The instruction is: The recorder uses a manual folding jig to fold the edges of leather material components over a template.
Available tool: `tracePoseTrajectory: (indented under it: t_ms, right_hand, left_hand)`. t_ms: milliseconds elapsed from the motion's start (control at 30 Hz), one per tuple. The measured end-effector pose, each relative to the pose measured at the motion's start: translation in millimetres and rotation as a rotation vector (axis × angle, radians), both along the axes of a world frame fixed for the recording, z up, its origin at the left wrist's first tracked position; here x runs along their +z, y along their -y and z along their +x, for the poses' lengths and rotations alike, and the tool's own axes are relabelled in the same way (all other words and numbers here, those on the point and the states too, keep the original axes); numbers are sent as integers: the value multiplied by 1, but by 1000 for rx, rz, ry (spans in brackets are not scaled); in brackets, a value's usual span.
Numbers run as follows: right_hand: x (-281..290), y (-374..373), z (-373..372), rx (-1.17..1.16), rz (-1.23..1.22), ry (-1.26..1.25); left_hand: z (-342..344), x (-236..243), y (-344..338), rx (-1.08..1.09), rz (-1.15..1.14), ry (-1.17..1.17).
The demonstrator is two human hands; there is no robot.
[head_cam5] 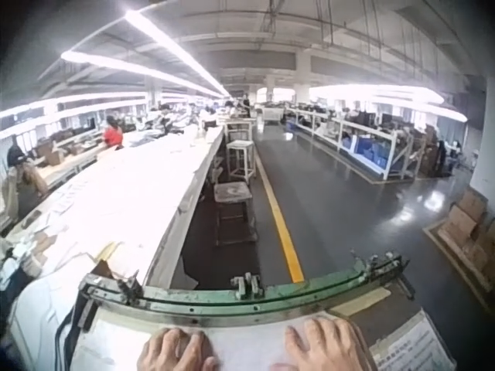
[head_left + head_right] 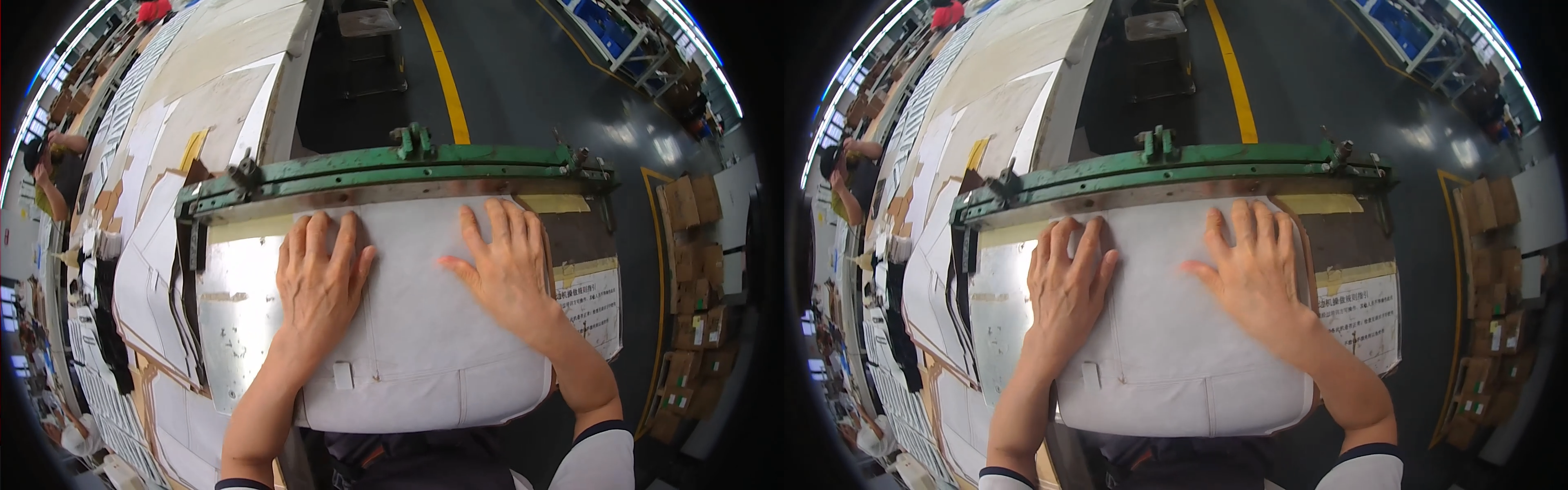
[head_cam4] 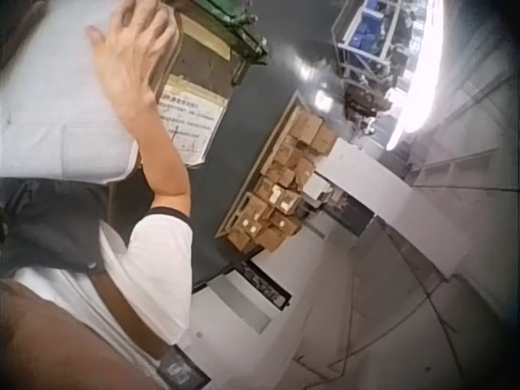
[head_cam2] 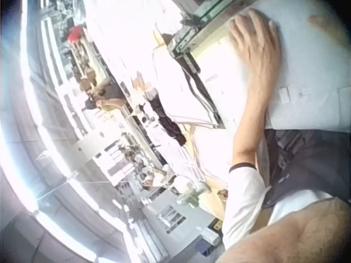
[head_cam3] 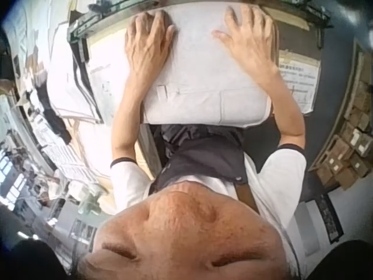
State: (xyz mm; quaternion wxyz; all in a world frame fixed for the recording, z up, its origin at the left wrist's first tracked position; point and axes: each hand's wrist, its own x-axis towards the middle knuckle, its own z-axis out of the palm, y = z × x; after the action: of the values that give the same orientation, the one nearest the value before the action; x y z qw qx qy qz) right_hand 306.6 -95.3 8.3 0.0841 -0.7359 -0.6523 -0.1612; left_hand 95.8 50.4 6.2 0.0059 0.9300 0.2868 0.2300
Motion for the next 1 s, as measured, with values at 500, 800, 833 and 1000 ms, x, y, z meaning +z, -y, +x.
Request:
tracePoseTrajectory:
  t_ms: [500, 800, 833, 1000]
  right_hand:
    - [-1, 7, 3, -41, -43, -11]
    - [-3, 3, 11, 8, -1, -56]
    - [0, 3, 9, 21, 1, -75]
    - [8, 6, 7, 51, 32, -118]
  left_hand:
    - [-4, -6, -1, -40, -3, 143]
    - [-3, -10, -4, -34, -21, 175]
    - [-4, -12, -3, -42, -25, 179]
    - [-10, -12, 3, -40, -40, 203]
